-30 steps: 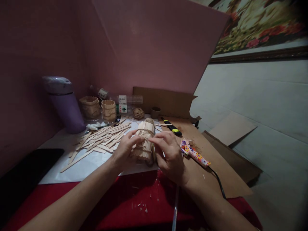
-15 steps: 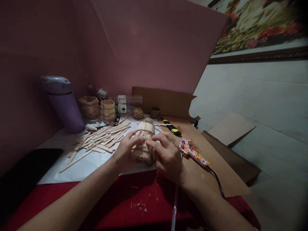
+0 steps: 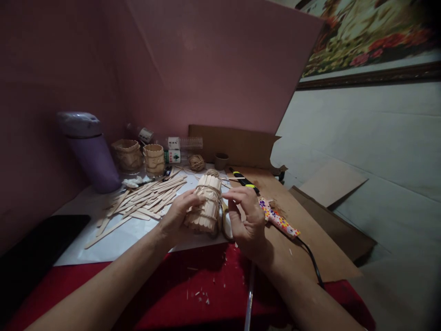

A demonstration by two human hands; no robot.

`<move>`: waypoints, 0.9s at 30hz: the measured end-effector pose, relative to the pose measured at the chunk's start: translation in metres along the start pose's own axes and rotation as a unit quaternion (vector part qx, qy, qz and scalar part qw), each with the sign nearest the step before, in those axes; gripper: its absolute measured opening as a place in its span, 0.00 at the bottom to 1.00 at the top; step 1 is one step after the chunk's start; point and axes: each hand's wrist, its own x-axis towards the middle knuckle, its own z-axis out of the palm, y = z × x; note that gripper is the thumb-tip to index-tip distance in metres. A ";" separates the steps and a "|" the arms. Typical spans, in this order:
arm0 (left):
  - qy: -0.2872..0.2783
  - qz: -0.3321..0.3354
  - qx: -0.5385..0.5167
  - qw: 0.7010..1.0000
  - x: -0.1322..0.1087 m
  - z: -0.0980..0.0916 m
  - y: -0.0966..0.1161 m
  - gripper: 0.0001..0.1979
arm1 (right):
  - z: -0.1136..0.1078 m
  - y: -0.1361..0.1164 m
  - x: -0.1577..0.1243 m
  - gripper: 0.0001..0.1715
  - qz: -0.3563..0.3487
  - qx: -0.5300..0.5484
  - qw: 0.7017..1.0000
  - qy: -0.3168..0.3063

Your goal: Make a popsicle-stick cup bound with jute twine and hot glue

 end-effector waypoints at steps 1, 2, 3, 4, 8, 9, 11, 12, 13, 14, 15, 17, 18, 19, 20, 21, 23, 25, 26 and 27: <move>0.003 -0.002 -0.001 1.000 0.000 0.000 0.000 0.16 | 0.000 0.000 -0.001 0.15 0.001 -0.002 1.000 0.002; 0.005 -0.002 -0.001 1.000 0.000 0.000 0.000 0.16 | 0.001 0.000 -0.002 0.14 0.002 -0.002 1.000 -0.001; 0.005 -0.002 0.000 1.000 0.000 0.000 0.001 0.16 | 0.001 -0.001 -0.003 0.14 0.006 0.001 1.000 -0.007; 0.003 -0.002 0.002 1.000 0.000 0.000 0.000 0.16 | 0.002 -0.002 -0.004 0.14 0.011 0.008 1.000 -0.016; -0.005 0.015 0.017 1.000 0.001 -0.001 -0.001 0.18 | 0.002 -0.008 -0.007 0.16 0.013 0.044 0.997 -0.055; -0.009 0.022 0.021 1.000 0.001 -0.001 -0.001 0.18 | 0.002 -0.009 -0.007 0.17 0.007 0.046 0.997 -0.064; -0.017 0.036 0.022 0.999 0.002 -0.002 -0.002 0.17 | 0.002 -0.011 -0.007 0.19 -0.013 0.041 0.997 -0.070; -0.020 0.041 0.021 0.999 0.002 -0.002 -0.003 0.16 | 0.003 -0.011 -0.007 0.20 -0.022 0.036 0.997 -0.069; -0.021 0.045 0.017 0.999 0.002 -0.002 -0.003 0.16 | 0.003 -0.011 -0.007 0.20 -0.030 0.029 0.997 -0.069; -0.019 0.045 0.013 0.999 0.002 -0.002 -0.004 0.16 | 0.004 -0.011 -0.007 0.21 -0.035 0.022 0.997 -0.069; -0.018 0.043 0.010 0.999 0.003 -0.002 -0.004 0.16 | 0.004 -0.011 -0.007 0.21 -0.037 0.016 0.997 -0.069; -0.016 0.039 0.005 0.999 0.003 -0.002 -0.004 0.16 | 0.005 -0.011 -0.008 0.22 -0.038 0.004 0.997 -0.073; -0.015 0.038 0.006 0.999 0.003 -0.002 -0.005 0.16 | 0.005 -0.011 -0.008 0.22 -0.038 -0.001 0.996 -0.075; -0.015 0.039 0.009 0.999 0.003 -0.002 -0.005 0.17 | 0.005 -0.011 -0.008 0.22 -0.037 -0.003 0.996 -0.077; -0.015 0.041 0.011 0.999 0.003 -0.002 -0.005 0.17 | 0.005 -0.011 -0.008 0.22 -0.035 -0.004 0.996 -0.077; -0.015 0.044 0.014 0.999 0.003 -0.002 -0.005 0.17 | 0.005 -0.011 -0.008 0.22 -0.031 -0.002 0.997 -0.076; -0.017 0.048 0.016 0.999 0.002 -0.002 -0.004 0.17 | 0.005 -0.011 -0.007 0.20 -0.017 0.009 0.997 -0.072; -0.014 0.042 0.017 0.999 0.001 0.000 -0.003 0.17 | 0.005 -0.010 -0.008 0.18 0.009 0.034 0.997 -0.066; -0.010 0.037 0.017 0.999 0.001 0.001 -0.002 0.18 | 0.005 -0.008 -0.008 0.17 0.027 0.051 0.996 -0.062; -0.007 0.031 0.017 0.999 0.000 0.002 -0.001 0.18 | 0.006 -0.007 -0.008 0.17 0.048 0.071 0.995 -0.055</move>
